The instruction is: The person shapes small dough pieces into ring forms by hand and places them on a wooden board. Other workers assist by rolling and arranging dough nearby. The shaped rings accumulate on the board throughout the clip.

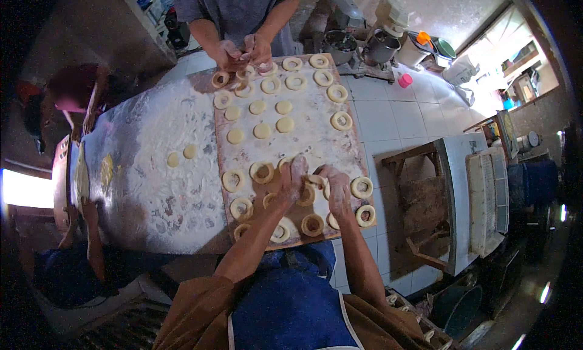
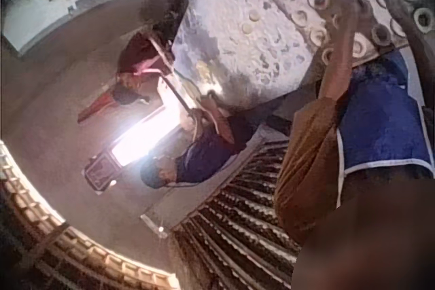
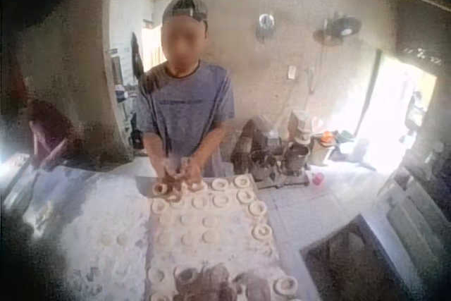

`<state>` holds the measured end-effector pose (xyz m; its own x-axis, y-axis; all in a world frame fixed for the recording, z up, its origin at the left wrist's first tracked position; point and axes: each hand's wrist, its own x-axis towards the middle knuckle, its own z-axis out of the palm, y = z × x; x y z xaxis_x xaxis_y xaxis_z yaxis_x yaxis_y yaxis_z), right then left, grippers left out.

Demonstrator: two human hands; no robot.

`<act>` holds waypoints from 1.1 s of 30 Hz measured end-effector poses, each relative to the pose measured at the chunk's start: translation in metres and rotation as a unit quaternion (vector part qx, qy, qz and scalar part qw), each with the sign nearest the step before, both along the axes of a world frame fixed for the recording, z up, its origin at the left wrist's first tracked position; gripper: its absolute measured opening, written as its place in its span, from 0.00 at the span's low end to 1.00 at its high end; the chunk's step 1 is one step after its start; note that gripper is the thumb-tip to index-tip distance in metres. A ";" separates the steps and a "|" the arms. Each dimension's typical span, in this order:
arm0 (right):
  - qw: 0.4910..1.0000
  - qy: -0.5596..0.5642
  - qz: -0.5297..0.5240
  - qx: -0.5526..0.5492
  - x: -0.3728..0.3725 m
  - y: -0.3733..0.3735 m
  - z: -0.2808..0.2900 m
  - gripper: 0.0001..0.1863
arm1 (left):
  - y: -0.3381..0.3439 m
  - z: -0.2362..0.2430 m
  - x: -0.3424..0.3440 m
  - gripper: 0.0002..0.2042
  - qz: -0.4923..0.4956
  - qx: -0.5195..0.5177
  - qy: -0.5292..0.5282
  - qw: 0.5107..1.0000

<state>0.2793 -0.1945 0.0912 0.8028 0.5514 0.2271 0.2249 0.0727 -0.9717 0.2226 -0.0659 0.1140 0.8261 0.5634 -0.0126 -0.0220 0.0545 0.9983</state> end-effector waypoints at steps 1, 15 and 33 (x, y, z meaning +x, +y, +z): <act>0.999 -0.012 -0.021 -0.048 0.009 -0.002 0.011 0.08 | 0.001 -0.012 0.006 0.15 0.008 0.104 -0.015 0.994; 0.890 -0.273 -0.142 -0.338 0.029 -0.001 -0.012 0.28 | 0.032 -0.026 0.045 0.17 -0.138 0.475 0.211 0.843; 0.939 -0.214 -0.077 -0.259 -0.086 0.086 0.023 0.21 | 0.307 -0.078 -0.136 0.12 0.091 0.562 0.252 0.783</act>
